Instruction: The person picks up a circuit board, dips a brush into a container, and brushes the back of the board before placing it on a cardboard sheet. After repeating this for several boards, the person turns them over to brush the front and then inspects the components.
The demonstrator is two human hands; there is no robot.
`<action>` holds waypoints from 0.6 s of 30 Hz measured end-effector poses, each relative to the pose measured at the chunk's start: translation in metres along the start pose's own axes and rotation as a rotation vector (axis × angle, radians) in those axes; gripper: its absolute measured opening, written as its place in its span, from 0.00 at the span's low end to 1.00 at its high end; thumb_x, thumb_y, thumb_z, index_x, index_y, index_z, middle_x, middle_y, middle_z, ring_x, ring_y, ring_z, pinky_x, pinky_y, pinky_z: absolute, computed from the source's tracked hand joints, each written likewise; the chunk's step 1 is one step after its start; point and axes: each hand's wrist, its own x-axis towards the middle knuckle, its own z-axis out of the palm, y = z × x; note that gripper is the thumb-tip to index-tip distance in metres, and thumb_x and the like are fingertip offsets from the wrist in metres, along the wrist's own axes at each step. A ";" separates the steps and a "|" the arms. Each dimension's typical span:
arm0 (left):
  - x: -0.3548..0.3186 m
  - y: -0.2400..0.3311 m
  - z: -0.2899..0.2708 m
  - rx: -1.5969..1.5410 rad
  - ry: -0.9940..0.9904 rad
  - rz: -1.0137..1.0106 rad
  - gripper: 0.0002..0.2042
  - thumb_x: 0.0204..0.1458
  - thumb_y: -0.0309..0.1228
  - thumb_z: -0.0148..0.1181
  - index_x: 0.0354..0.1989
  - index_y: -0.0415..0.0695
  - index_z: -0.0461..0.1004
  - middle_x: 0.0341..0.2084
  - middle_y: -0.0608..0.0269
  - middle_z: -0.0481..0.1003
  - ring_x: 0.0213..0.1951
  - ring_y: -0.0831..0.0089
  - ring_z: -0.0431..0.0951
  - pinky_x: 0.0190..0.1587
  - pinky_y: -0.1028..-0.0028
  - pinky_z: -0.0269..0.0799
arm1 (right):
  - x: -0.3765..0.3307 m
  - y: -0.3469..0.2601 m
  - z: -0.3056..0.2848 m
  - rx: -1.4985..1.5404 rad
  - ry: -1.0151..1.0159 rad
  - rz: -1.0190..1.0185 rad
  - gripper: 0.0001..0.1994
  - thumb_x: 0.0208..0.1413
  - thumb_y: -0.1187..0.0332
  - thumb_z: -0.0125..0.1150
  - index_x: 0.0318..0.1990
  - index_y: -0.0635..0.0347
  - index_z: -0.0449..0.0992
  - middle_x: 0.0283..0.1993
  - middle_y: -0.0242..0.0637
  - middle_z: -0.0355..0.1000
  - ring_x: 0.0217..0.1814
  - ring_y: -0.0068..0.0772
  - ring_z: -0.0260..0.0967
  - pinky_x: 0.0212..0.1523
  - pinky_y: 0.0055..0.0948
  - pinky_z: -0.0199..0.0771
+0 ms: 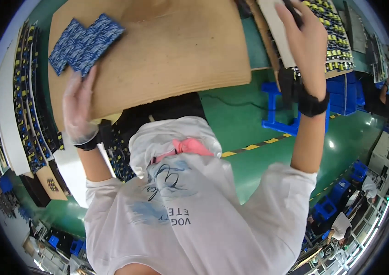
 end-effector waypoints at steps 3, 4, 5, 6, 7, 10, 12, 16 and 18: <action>0.021 0.018 -0.027 0.108 -0.033 0.047 0.16 0.55 0.21 0.47 0.52 0.31 0.63 0.52 0.53 0.67 0.53 0.64 0.68 0.65 0.56 0.55 | -0.008 0.058 -0.063 -0.396 -0.009 0.188 0.15 0.57 0.60 0.58 0.36 0.67 0.73 0.17 0.31 0.61 0.18 0.19 0.55 0.20 0.26 0.54; 0.015 0.026 -0.028 0.117 -0.024 0.075 0.17 0.56 0.23 0.47 0.53 0.31 0.64 0.53 0.52 0.66 0.55 0.64 0.67 0.64 0.57 0.56 | -0.015 0.084 -0.072 -0.350 -0.064 0.309 0.17 0.55 0.58 0.60 0.33 0.68 0.72 0.18 0.33 0.62 0.19 0.21 0.56 0.21 0.27 0.55; 0.002 0.034 -0.028 0.129 -0.004 0.112 0.17 0.56 0.26 0.48 0.54 0.32 0.64 0.55 0.51 0.65 0.57 0.64 0.65 0.64 0.58 0.56 | -0.019 0.103 -0.074 -0.290 -0.121 0.422 0.19 0.54 0.57 0.61 0.30 0.69 0.71 0.19 0.34 0.63 0.21 0.23 0.57 0.22 0.28 0.56; -0.008 0.033 -0.025 0.122 -0.014 0.120 0.17 0.56 0.26 0.48 0.54 0.32 0.64 0.55 0.51 0.65 0.57 0.64 0.65 0.64 0.58 0.56 | -0.025 0.121 -0.072 -0.293 -0.108 0.416 0.19 0.54 0.57 0.61 0.30 0.69 0.71 0.19 0.34 0.63 0.21 0.23 0.57 0.22 0.28 0.56; -0.021 0.032 -0.023 0.349 0.170 0.319 0.19 0.57 0.27 0.48 0.55 0.31 0.63 0.57 0.50 0.63 0.58 0.62 0.65 0.63 0.59 0.56 | -0.030 0.132 -0.069 -0.327 -0.126 0.277 0.20 0.53 0.55 0.62 0.30 0.69 0.71 0.21 0.36 0.64 0.22 0.26 0.59 0.23 0.30 0.57; -0.037 0.020 -0.007 0.560 0.304 0.505 0.21 0.57 0.29 0.48 0.57 0.30 0.61 0.59 0.49 0.60 0.58 0.60 0.65 0.62 0.61 0.57 | -0.033 0.155 -0.064 -0.382 -0.171 -0.002 0.22 0.51 0.53 0.63 0.29 0.69 0.72 0.26 0.41 0.66 0.25 0.31 0.61 0.26 0.33 0.60; -0.055 0.016 0.003 0.557 0.212 0.485 0.23 0.57 0.30 0.47 0.58 0.30 0.60 0.61 0.49 0.58 0.59 0.59 0.64 0.62 0.61 0.57 | -0.028 0.170 -0.054 -0.609 -0.137 -0.084 0.24 0.49 0.50 0.63 0.31 0.69 0.73 0.31 0.46 0.68 0.31 0.38 0.64 0.31 0.36 0.63; -0.059 0.013 0.009 0.459 0.162 0.398 0.23 0.56 0.31 0.48 0.58 0.31 0.60 0.60 0.49 0.60 0.58 0.56 0.66 0.60 0.61 0.60 | -0.013 0.187 -0.066 -0.656 -0.447 0.203 0.27 0.50 0.47 0.61 0.40 0.69 0.77 0.42 0.53 0.69 0.44 0.51 0.68 0.44 0.40 0.67; -0.057 0.009 0.007 0.323 0.116 0.307 0.22 0.56 0.31 0.48 0.57 0.33 0.61 0.57 0.49 0.63 0.56 0.58 0.67 0.58 0.61 0.62 | -0.020 0.215 -0.080 -0.442 -0.315 0.285 0.28 0.49 0.49 0.62 0.42 0.71 0.76 0.46 0.53 0.69 0.49 0.51 0.66 0.49 0.38 0.65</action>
